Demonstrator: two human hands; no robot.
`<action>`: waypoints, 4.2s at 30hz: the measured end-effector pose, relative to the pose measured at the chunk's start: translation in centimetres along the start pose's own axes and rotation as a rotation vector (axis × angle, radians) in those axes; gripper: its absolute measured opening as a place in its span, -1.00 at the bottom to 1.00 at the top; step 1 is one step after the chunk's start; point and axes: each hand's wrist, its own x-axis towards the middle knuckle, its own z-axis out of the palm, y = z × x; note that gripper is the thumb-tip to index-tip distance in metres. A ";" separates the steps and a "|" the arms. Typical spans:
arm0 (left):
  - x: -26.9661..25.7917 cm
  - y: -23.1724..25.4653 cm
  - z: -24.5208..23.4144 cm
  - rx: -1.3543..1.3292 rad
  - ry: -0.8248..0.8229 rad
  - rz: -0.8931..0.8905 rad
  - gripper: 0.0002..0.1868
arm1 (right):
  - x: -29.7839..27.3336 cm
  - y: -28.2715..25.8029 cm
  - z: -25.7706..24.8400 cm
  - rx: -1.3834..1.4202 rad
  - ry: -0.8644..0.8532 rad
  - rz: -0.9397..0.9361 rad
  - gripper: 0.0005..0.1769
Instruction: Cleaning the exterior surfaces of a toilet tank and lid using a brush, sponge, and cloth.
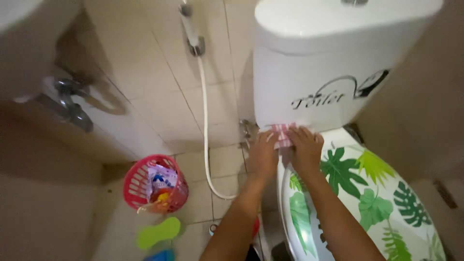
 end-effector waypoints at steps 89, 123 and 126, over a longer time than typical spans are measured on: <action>6.3 2.8 0.2 0.254 0.419 0.516 -0.54 | 5.8 6.3 -5.9 0.113 0.074 -0.247 -0.31; 7.6 11.1 -5.3 0.220 0.322 0.500 -0.43 | 9.5 5.8 -12.6 0.155 0.153 -0.178 -0.31; 10.7 15.1 -8.3 0.183 0.441 0.527 -0.48 | 13.4 6.6 -15.7 0.033 0.314 -0.202 -0.41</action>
